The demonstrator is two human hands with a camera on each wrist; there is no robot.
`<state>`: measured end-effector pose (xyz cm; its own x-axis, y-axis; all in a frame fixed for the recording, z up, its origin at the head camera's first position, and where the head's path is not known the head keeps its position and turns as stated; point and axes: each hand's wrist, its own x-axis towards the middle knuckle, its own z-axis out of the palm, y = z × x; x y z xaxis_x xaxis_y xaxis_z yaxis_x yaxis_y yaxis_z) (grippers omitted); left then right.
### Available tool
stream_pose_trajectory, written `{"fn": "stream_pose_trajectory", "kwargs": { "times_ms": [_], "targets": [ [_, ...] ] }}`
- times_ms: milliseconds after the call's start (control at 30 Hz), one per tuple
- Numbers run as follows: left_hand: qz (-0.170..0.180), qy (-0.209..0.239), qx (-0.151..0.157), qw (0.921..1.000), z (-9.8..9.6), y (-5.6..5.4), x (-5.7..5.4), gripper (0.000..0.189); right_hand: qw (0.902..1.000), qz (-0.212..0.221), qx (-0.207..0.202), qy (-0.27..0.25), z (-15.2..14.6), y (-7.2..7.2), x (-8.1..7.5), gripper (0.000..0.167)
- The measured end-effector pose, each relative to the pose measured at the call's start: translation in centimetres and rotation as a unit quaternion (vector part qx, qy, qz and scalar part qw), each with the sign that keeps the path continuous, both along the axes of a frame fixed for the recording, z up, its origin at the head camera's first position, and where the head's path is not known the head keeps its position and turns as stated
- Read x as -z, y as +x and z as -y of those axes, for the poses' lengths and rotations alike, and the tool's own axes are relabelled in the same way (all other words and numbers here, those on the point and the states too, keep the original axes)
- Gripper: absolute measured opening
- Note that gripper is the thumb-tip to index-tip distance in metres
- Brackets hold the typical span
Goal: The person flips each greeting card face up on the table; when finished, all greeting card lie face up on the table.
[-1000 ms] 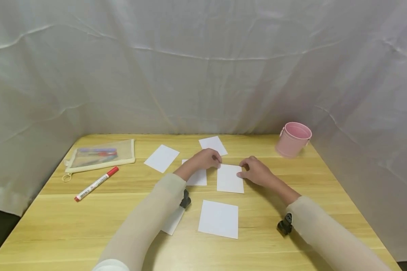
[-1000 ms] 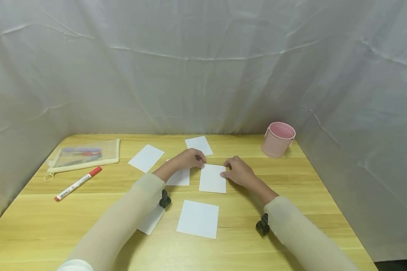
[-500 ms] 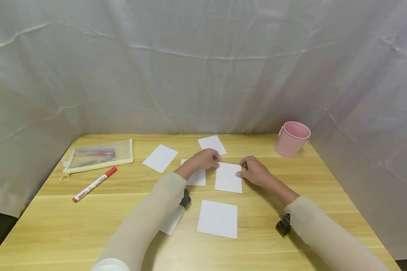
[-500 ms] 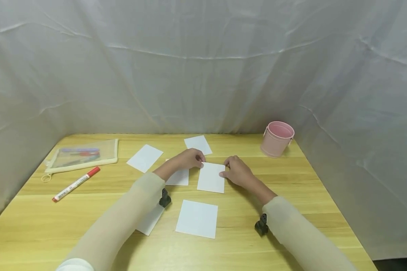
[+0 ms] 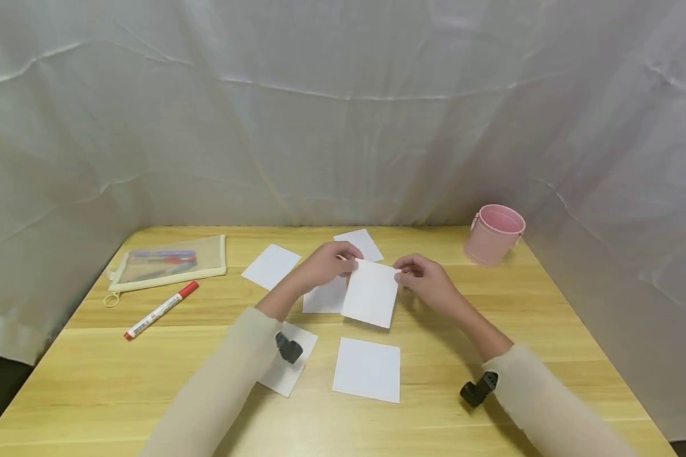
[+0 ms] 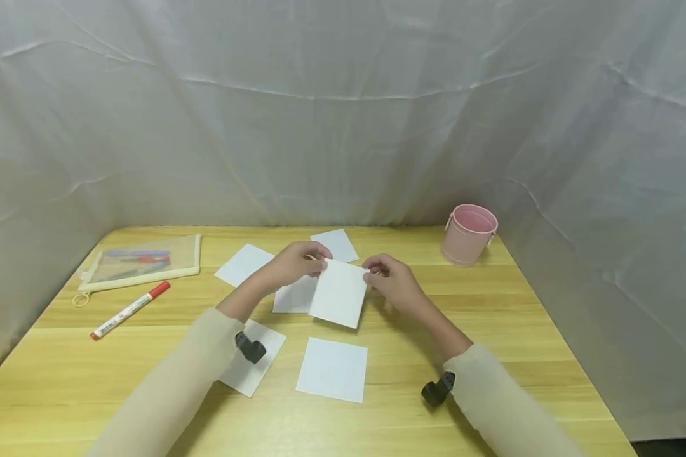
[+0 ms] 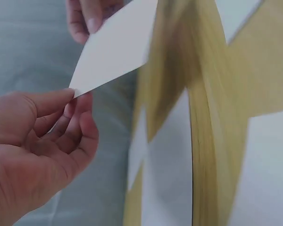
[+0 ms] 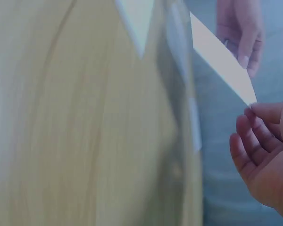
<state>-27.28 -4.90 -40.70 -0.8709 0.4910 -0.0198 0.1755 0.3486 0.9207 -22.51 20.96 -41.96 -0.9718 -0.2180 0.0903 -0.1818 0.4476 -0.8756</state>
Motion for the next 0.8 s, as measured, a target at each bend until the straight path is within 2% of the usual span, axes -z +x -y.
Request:
{"fn": "stream_pose_trajectory", "kwargs": {
  "times_ms": [100,200,333,467,600,700,800],
  "targets": [
    [0.002,0.018,-0.027,0.9995,2.0,1.9,-0.6,0.02,0.9986,0.018,-0.032,-0.038,1.5,1.1,-0.9,0.025],
    [0.013,0.036,-0.04,0.9985,3.9,3.5,-0.8,0.02,0.9951,0.031,-0.069,-0.063,2.7,2.0,-1.3,0.027],
    [0.015,0.043,-0.04,0.9982,5.7,5.1,-0.8,0.022,0.9891,0.039,-0.123,-0.07,3.6,2.9,-1.7,0.027],
    [0.007,0.045,-0.032,0.9984,6.4,5.7,-1.0,0.026,0.984,0.035,-0.167,-0.051,4.0,3.4,-1.9,0.027],
    [0.01,0.039,-0.028,0.9988,6.4,5.9,-1.1,0.028,0.9808,0.027,-0.188,-0.047,4.2,3.7,-1.9,0.027],
    [0.01,0.033,-0.023,0.9991,6.4,6.0,-1.1,0.029,0.9812,0.026,-0.184,-0.05,4.3,3.9,-2.0,0.028],
    [-0.013,0.023,-0.033,0.9991,6.5,6.1,-1.3,0.033,0.9853,0.018,-0.162,-0.051,4.3,4.1,-2.3,0.025]
  ]
}}
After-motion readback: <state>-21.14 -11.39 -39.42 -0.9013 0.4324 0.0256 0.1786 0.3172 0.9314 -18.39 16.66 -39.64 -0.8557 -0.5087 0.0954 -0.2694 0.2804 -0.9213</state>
